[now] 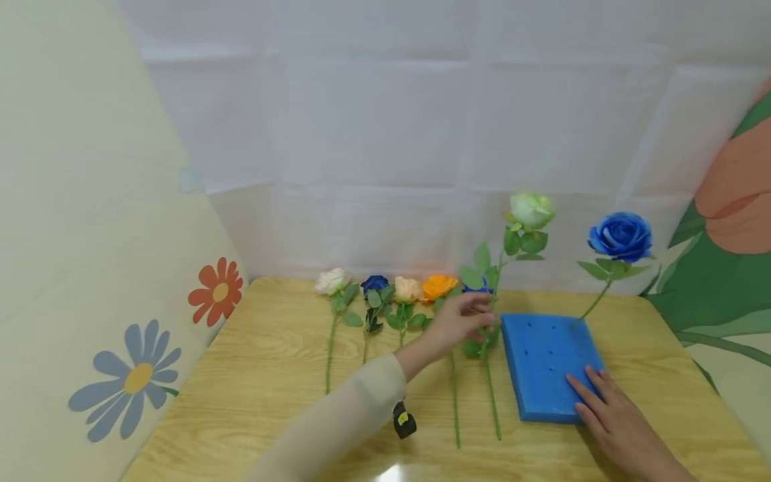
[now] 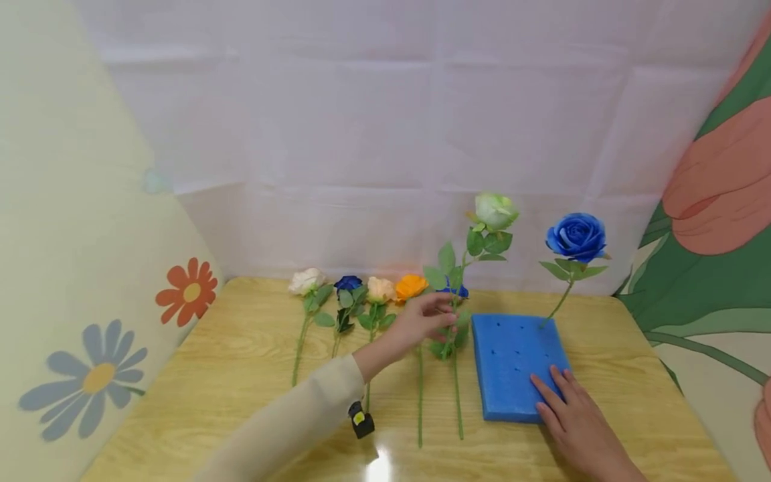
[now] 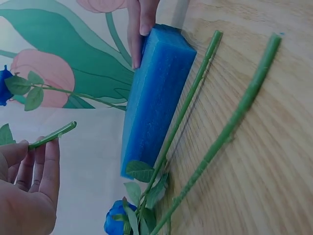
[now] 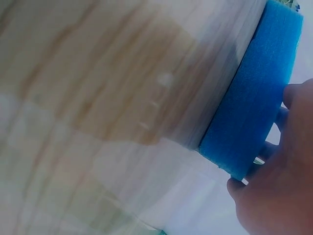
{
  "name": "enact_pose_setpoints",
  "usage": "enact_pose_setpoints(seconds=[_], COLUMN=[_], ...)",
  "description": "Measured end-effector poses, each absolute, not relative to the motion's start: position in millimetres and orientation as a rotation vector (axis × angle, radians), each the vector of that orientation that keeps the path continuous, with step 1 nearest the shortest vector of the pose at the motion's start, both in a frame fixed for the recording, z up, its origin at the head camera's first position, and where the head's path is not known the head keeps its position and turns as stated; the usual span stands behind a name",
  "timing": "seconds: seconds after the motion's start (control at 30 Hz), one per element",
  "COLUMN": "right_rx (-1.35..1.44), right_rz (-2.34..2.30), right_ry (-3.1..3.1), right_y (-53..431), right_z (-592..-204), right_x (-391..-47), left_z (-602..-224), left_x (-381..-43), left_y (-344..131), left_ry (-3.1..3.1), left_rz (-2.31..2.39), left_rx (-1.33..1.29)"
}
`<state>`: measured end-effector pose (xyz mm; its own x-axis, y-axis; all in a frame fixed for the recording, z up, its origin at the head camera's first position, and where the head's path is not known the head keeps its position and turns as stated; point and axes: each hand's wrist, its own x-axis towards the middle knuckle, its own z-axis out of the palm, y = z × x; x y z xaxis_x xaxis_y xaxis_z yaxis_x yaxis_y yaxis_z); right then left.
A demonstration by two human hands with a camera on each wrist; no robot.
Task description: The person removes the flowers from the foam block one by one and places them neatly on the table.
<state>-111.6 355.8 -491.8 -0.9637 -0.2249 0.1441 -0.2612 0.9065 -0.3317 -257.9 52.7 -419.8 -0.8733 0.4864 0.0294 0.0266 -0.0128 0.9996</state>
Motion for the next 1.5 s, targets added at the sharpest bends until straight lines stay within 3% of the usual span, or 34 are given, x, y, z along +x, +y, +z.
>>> enact_pose_setpoints(seconds=[0.73,1.5], right_rx=[0.446,0.428], right_rz=[0.456,0.471], right_ry=[-2.939,-2.991], right_y=[355.5,355.6], right_z=[-494.6,-491.8], right_x=[-109.2,-107.8], left_z=[-410.9,-400.6], left_x=[-229.7,-207.8], left_y=[-39.1,-93.9], left_ry=[2.026,2.167], left_rz=[1.929,1.921], left_rx=[0.43,0.355])
